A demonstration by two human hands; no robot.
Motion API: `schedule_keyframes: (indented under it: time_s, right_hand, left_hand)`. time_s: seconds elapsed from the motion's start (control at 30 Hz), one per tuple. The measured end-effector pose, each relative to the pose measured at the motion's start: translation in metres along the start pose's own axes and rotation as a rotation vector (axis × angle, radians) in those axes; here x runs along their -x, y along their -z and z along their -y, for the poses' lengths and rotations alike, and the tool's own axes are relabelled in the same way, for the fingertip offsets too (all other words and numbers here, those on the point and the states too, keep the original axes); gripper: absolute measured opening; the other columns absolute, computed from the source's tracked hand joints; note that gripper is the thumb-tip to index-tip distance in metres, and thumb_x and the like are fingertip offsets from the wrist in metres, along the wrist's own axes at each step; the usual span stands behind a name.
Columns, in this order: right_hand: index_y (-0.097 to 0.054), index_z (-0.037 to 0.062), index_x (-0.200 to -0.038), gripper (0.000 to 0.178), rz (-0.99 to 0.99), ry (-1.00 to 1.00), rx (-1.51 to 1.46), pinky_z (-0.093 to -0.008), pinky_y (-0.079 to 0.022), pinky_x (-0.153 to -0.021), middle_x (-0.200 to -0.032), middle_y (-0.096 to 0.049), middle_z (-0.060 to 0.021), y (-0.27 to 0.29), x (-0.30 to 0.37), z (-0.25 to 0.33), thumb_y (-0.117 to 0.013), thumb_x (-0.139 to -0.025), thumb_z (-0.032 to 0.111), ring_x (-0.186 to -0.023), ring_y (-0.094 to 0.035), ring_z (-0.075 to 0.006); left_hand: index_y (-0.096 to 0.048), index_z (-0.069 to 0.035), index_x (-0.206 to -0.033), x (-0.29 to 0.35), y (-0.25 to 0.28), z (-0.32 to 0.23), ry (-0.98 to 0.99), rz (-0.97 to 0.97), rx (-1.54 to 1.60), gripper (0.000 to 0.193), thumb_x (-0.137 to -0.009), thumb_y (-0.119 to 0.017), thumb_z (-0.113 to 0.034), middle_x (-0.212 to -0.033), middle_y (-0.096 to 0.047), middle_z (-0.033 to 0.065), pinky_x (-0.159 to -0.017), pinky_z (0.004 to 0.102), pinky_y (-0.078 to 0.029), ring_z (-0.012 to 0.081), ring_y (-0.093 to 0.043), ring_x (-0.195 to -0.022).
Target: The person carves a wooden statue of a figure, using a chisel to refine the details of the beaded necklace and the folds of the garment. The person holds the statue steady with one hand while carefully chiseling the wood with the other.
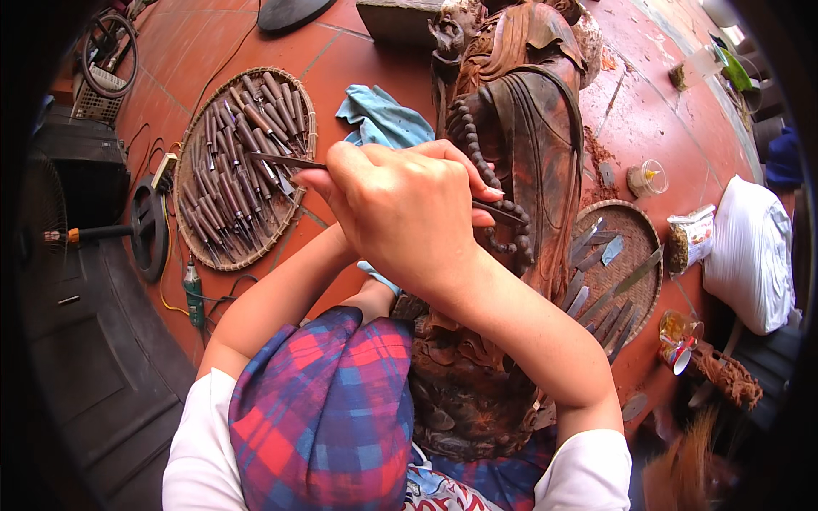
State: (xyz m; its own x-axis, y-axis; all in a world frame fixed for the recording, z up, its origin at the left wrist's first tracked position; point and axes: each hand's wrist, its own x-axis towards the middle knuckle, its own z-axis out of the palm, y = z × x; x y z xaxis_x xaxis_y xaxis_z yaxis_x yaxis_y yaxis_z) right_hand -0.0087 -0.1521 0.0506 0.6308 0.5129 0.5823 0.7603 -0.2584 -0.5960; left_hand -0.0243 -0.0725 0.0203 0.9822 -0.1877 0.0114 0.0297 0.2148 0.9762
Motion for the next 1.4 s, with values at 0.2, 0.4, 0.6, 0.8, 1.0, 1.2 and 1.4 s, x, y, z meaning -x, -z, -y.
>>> schedule_keyframes:
  time_s: [0.2,0.4,0.6,0.8,1.0,1.2,1.4]
  right_hand:
    - [-0.054,0.0068,-0.074,0.027,-0.040,0.130,0.041,-0.0335,-0.047,-0.051,-0.065,-0.056,-0.0062,0.009,0.015,0.007,-0.064,-0.086,0.030,-0.058,-0.061,-0.0213]
    - [-0.054,0.0069,-0.074,0.023,-0.028,0.182,0.114,-0.0335,-0.048,-0.053,-0.067,-0.056,-0.0074,-0.005,0.014,-0.006,-0.062,-0.087,0.025,-0.060,-0.062,-0.0213]
    - [-0.055,0.0053,-0.073,0.025,0.101,0.166,0.104,-0.0337,-0.050,-0.054,-0.065,-0.058,-0.0083,0.007,0.020,0.005,-0.060,-0.088,0.024,-0.059,-0.064,-0.0213]
    - [-0.055,0.0044,-0.072,0.019,0.139,0.275,-0.002,-0.0335,-0.051,-0.053,-0.065,-0.060,-0.0105,0.003,0.015,0.000,-0.061,-0.081,0.020,-0.059,-0.065,-0.0228]
    - [-0.056,0.0038,-0.072,0.013,0.235,0.272,-0.010,-0.0362,-0.050,-0.049,-0.065,-0.061,-0.0114,0.012,0.027,0.002,-0.059,-0.075,0.016,-0.059,-0.066,-0.0237]
    - [-0.057,0.0018,-0.070,0.024,0.267,0.398,-0.182,-0.0385,-0.051,-0.048,-0.059,-0.059,-0.0126,0.021,0.028,0.011,-0.062,-0.077,0.024,-0.054,-0.065,-0.0268]
    - [-0.053,0.0059,-0.072,0.032,0.300,0.316,-0.153,-0.0348,-0.049,-0.050,-0.059,-0.057,-0.0065,0.014,0.026,-0.001,-0.064,-0.083,0.034,-0.054,-0.064,-0.0234]
  left_hand:
    - [-0.064,0.000,-0.106,-0.001,0.003,-0.008,-0.253,0.117,-0.520,0.031,-0.078,-0.075,-0.005,-0.106,-0.069,0.0133,-0.092,0.0322,-0.052,0.0222,-0.065,-0.101]
    - [-0.062,0.002,-0.107,-0.005,0.012,0.005,-0.244,0.158,-0.395,0.026,-0.085,-0.071,-0.010,-0.107,-0.066,0.0138,-0.082,0.0279,-0.058,0.0180,-0.067,-0.096]
    - [-0.066,-0.001,-0.096,-0.002,0.003,0.003,-0.361,0.033,-0.556,0.040,-0.064,-0.088,-0.010,-0.096,-0.070,0.0093,-0.087,0.0323,-0.054,0.0188,-0.067,-0.096]
    - [-0.062,0.001,-0.092,0.004,0.006,0.011,-0.285,-0.029,-0.405,0.035,-0.061,-0.078,0.004,-0.098,-0.070,0.0140,-0.104,0.0451,-0.045,0.0270,-0.066,-0.100]
    - [-0.060,0.003,-0.096,0.012,-0.009,0.001,-0.374,-0.101,-0.666,0.049,-0.052,-0.077,-0.003,-0.104,-0.067,0.0173,-0.100,0.0434,-0.047,0.0309,-0.063,-0.108]
    - [-0.058,0.003,-0.106,0.016,-0.007,0.007,-0.485,-0.087,-0.646,0.051,-0.060,-0.078,-0.005,-0.104,-0.065,0.0173,-0.098,0.0425,-0.047,0.0320,-0.061,-0.108]
    - [-0.051,0.005,-0.108,0.020,-0.017,0.001,-0.304,-0.080,-0.656,0.042,-0.071,-0.065,-0.007,-0.114,-0.056,0.0213,-0.104,0.0410,-0.044,0.0337,-0.056,-0.116]
